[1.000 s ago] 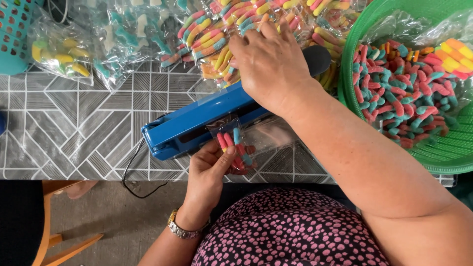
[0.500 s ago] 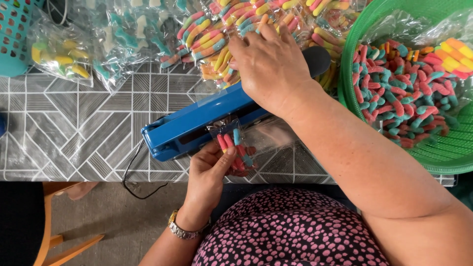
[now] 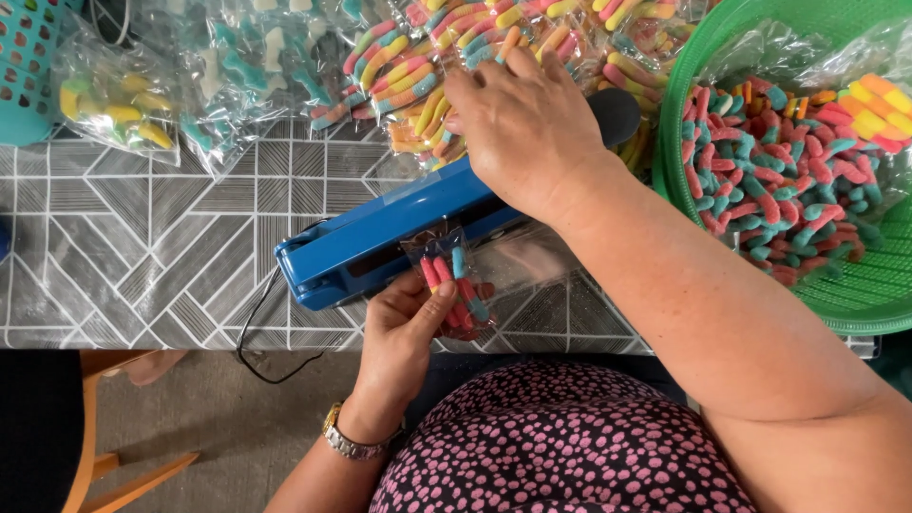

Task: Manually filling small plastic bags with gummy candies and sealing them using a heat sealer.

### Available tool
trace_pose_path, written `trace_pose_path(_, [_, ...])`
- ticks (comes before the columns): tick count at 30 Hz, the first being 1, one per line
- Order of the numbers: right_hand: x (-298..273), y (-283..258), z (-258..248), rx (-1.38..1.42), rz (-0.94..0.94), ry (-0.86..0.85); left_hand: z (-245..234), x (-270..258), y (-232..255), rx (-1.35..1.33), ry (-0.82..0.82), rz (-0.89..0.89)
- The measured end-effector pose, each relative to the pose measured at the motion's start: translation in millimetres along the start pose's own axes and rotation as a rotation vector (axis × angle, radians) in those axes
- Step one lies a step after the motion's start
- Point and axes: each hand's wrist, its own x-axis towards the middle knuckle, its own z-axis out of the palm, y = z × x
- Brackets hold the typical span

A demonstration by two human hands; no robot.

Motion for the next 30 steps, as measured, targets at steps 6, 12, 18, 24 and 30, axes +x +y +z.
trace_pose_path(6, [-0.2, 0.4, 0.1, -0.007, -0.002, 0.024, 0.4, 0.3, 1.5, 0.030, 0.009, 0.008])
trace_pose_path(12, [-0.7, -1.6, -4.1, 0.006, 0.010, 0.001, -1.5, 0.9, -0.9, 0.033, 0.011, 0.001])
trace_pose_path(18, [-0.2, -1.4, -5.0, 0.055, 0.024, -0.026, 0.9, -0.4, 1.6, -0.025, -0.011, 0.007])
trace_pose_path(24, [1.6, 0.2, -2.5, 0.055, 0.036, -0.039, -0.1, -0.3, 1.5, 0.007, -0.018, 0.014])
trace_pose_path(30, [4.1, 0.5, -5.0, 0.061, 0.047, -0.062, 4.2, -1.6, 7.4, -0.058, -0.037, -0.001])
